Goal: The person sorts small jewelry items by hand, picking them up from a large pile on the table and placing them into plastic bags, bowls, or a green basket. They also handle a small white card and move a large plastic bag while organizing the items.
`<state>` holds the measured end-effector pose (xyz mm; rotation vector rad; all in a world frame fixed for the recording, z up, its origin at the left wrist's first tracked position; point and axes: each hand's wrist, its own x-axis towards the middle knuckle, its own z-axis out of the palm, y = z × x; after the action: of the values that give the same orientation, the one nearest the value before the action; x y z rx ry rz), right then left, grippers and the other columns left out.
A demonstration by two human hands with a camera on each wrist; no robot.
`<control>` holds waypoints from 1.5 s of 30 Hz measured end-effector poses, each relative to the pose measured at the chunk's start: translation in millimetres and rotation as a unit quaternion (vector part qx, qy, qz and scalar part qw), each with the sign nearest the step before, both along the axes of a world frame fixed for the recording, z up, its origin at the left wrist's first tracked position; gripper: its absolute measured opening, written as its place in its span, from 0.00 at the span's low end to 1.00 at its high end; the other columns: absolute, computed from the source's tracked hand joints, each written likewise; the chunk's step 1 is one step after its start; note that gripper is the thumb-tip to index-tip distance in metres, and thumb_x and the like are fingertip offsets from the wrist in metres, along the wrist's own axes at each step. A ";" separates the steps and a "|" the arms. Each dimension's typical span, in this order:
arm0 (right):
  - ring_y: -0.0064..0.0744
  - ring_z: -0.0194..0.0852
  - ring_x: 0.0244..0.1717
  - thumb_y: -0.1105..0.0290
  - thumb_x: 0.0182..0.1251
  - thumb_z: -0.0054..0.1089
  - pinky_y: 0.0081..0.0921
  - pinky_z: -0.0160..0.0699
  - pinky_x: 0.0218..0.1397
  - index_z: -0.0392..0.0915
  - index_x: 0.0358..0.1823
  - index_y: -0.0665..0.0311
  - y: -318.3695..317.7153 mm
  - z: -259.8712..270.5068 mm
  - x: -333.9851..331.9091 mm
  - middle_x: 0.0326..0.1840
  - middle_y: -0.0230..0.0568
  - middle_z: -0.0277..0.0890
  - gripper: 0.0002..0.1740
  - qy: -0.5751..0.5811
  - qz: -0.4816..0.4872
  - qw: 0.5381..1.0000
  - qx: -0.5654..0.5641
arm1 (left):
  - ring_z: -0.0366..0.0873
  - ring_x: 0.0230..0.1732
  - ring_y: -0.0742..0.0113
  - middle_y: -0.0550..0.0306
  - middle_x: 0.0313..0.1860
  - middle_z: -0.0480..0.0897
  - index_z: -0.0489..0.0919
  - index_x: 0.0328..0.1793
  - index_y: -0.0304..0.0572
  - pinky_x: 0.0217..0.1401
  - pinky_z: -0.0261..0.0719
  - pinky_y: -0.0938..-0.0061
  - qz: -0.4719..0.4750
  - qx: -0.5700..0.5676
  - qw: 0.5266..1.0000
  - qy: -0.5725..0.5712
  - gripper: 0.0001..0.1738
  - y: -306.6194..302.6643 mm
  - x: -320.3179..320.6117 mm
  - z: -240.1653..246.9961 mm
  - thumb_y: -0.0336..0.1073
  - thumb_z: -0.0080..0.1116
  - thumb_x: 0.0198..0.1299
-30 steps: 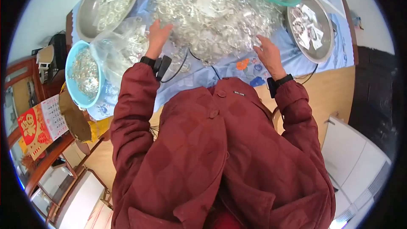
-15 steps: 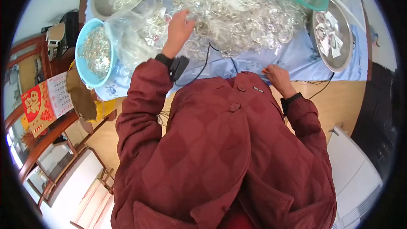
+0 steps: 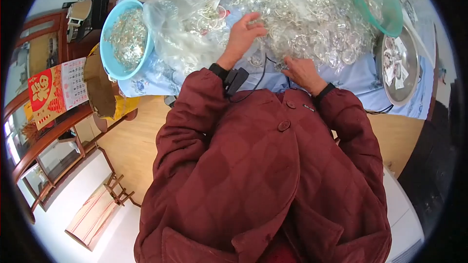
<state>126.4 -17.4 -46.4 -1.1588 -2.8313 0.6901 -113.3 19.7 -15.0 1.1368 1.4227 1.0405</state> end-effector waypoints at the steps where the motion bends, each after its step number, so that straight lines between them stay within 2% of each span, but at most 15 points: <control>1: 0.48 0.74 0.28 0.63 0.55 0.58 0.39 0.70 0.27 0.65 0.47 0.59 -0.8 0.2 -0.6 0.25 0.45 0.74 0.20 -0.002 -0.010 1.000 0.008 | 0.75 0.41 0.49 0.42 0.44 0.76 0.73 0.49 0.36 0.46 0.74 0.65 0.025 0.019 0.995 -0.098 0.23 0.4 -0.3 2.2 0.36 0.61 0.46; 6: 0.44 0.75 0.32 0.67 0.55 0.56 0.37 0.72 0.30 0.67 0.44 0.60 -1.6 17.4 -5.1 0.29 0.43 0.75 0.15 0.027 -0.059 0.997 0.036 | 0.75 0.42 0.48 0.44 0.45 0.76 0.72 0.51 0.36 0.44 0.74 0.64 -0.015 0.171 0.948 0.267 0.25 -33.8 -42.8 10.4 0.39 0.62 0.48; 8: 0.43 0.75 0.33 0.68 0.55 0.55 0.36 0.72 0.30 0.68 0.44 0.60 1.9 25.5 -14.5 0.30 0.42 0.75 0.14 0.047 -0.074 0.995 0.041 | 0.76 0.38 0.46 0.46 0.42 0.76 0.73 0.47 0.39 0.39 0.75 0.61 -0.117 0.156 0.870 0.453 0.17 -68.0 -43.0 19.9 0.35 0.56 0.51; 11: 0.42 0.75 0.37 0.73 0.54 0.54 0.34 0.74 0.33 0.70 0.44 0.60 11.3 29.2 -29.3 0.36 0.43 0.74 0.14 0.181 -0.056 0.978 0.091 | 0.75 0.33 0.44 0.46 0.37 0.74 0.73 0.44 0.43 0.33 0.74 0.58 -0.175 0.057 0.875 0.448 0.11 -98.1 -54.4 2.8 0.30 0.50 0.52; 20: 0.42 0.71 0.50 0.74 0.52 0.54 0.34 0.73 0.49 0.71 0.47 0.57 12.2 24.4 -47.2 0.49 0.41 0.70 0.18 0.100 0.058 0.992 0.046 | 0.75 0.31 0.45 0.46 0.35 0.75 0.74 0.50 0.44 0.34 0.74 0.59 -0.389 -0.054 0.767 0.507 0.18 -118.9 -108.3 27.8 0.29 0.48 0.51; 23: 0.45 0.55 0.65 0.70 0.52 0.57 0.45 0.57 0.65 0.72 0.48 0.52 14.2 35.8 -60.9 0.62 0.39 0.62 0.19 0.098 0.182 0.966 0.156 | 0.75 0.30 0.51 0.47 0.37 0.76 0.73 0.50 0.43 0.35 0.74 0.64 -0.253 -0.131 0.921 0.265 0.17 -104.3 -101.1 17.0 0.35 0.52 0.53; 24: 0.45 0.55 0.65 0.70 0.52 0.57 0.45 0.57 0.65 0.72 0.48 0.52 15.7 34.3 -59.3 0.62 0.39 0.62 0.19 0.097 0.179 0.966 0.158 | 0.75 0.30 0.51 0.47 0.37 0.76 0.73 0.50 0.43 0.35 0.74 0.64 -0.256 -0.129 0.921 0.265 0.17 -98.5 -100.0 10.0 0.35 0.52 0.53; 25: 0.45 0.49 0.68 0.69 0.52 0.57 0.48 0.51 0.67 0.72 0.49 0.50 19.2 30.5 -58.7 0.64 0.38 0.58 0.20 0.073 0.167 0.972 0.147 | 0.75 0.33 0.53 0.48 0.39 0.77 0.74 0.50 0.42 0.37 0.73 0.64 -0.101 -0.053 0.942 0.315 0.19 -91.1 -100.7 0.4 0.39 0.55 0.52; 26: 0.45 0.43 0.70 0.68 0.52 0.58 0.52 0.45 0.68 0.73 0.49 0.48 24.3 26.9 -59.1 0.67 0.37 0.55 0.20 0.050 0.155 0.977 0.136 | 0.75 0.35 0.55 0.48 0.41 0.77 0.74 0.50 0.41 0.40 0.73 0.65 0.058 0.025 0.933 0.354 0.21 -81.5 -102.4 -9.4 0.44 0.57 0.52; 27: 0.46 0.38 0.73 0.67 0.51 0.58 0.55 0.39 0.70 0.73 0.49 0.47 30.1 24.0 -58.9 0.69 0.36 0.52 0.21 0.026 0.143 0.981 0.127 | 0.75 0.35 0.55 0.48 0.41 0.77 0.74 0.50 0.41 0.40 0.73 0.65 0.057 0.029 0.933 0.354 0.21 -64.6 -104.8 -20.5 0.44 0.57 0.52; 29: 0.45 0.38 0.73 0.67 0.51 0.58 0.55 0.40 0.70 0.73 0.49 0.46 44.2 28.1 -54.5 0.68 0.35 0.53 0.20 0.020 0.125 0.982 0.140 | 0.74 0.44 0.52 0.48 0.44 0.77 0.75 0.50 0.40 0.46 0.71 0.63 0.132 0.211 0.772 0.586 0.24 -29.1 -101.8 -36.3 0.46 0.60 0.50; 32: 0.45 0.40 0.72 0.68 0.52 0.58 0.55 0.42 0.69 0.74 0.48 0.45 64.4 34.9 -43.9 0.67 0.35 0.55 0.19 0.010 0.090 0.982 0.167 | 0.71 0.49 0.46 0.46 0.44 0.77 0.76 0.51 0.40 0.51 0.68 0.60 0.128 -0.004 0.842 0.523 0.25 10.8 -54.4 -25.9 0.45 0.61 0.48; 34: 0.45 0.38 0.73 0.69 0.52 0.57 0.54 0.42 0.69 0.75 0.47 0.44 78.5 35.9 -36.7 0.67 0.36 0.55 0.19 0.013 0.069 0.977 0.201 | 0.67 0.56 0.46 0.36 0.56 0.70 0.75 0.52 0.47 0.56 0.62 0.52 -0.003 0.114 0.903 0.413 0.26 16.4 -33.6 -32.0 0.47 0.59 0.46; 38: 0.45 0.38 0.73 0.71 0.52 0.56 0.54 0.43 0.69 0.75 0.47 0.45 94.1 40.0 -34.7 0.67 0.36 0.56 0.19 0.034 0.059 0.974 0.218 | 0.69 0.55 0.44 0.42 0.52 0.74 0.76 0.52 0.45 0.56 0.67 0.60 0.006 0.179 0.889 0.422 0.26 17.7 -25.0 -25.5 0.47 0.60 0.46; 45: 0.45 0.40 0.73 0.73 0.51 0.55 0.53 0.43 0.69 0.76 0.46 0.45 100.7 38.1 -37.7 0.65 0.35 0.58 0.19 0.014 0.036 0.971 0.236 | 0.61 0.64 0.47 0.41 0.61 0.66 0.72 0.56 0.50 0.63 0.59 0.51 0.214 -0.015 0.850 0.481 0.30 77.9 -43.4 -40.3 0.48 0.61 0.45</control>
<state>88.6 83.2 -8.4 -0.9580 -2.7929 0.0170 -156.7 97.6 -55.4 1.4342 2.5692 0.7204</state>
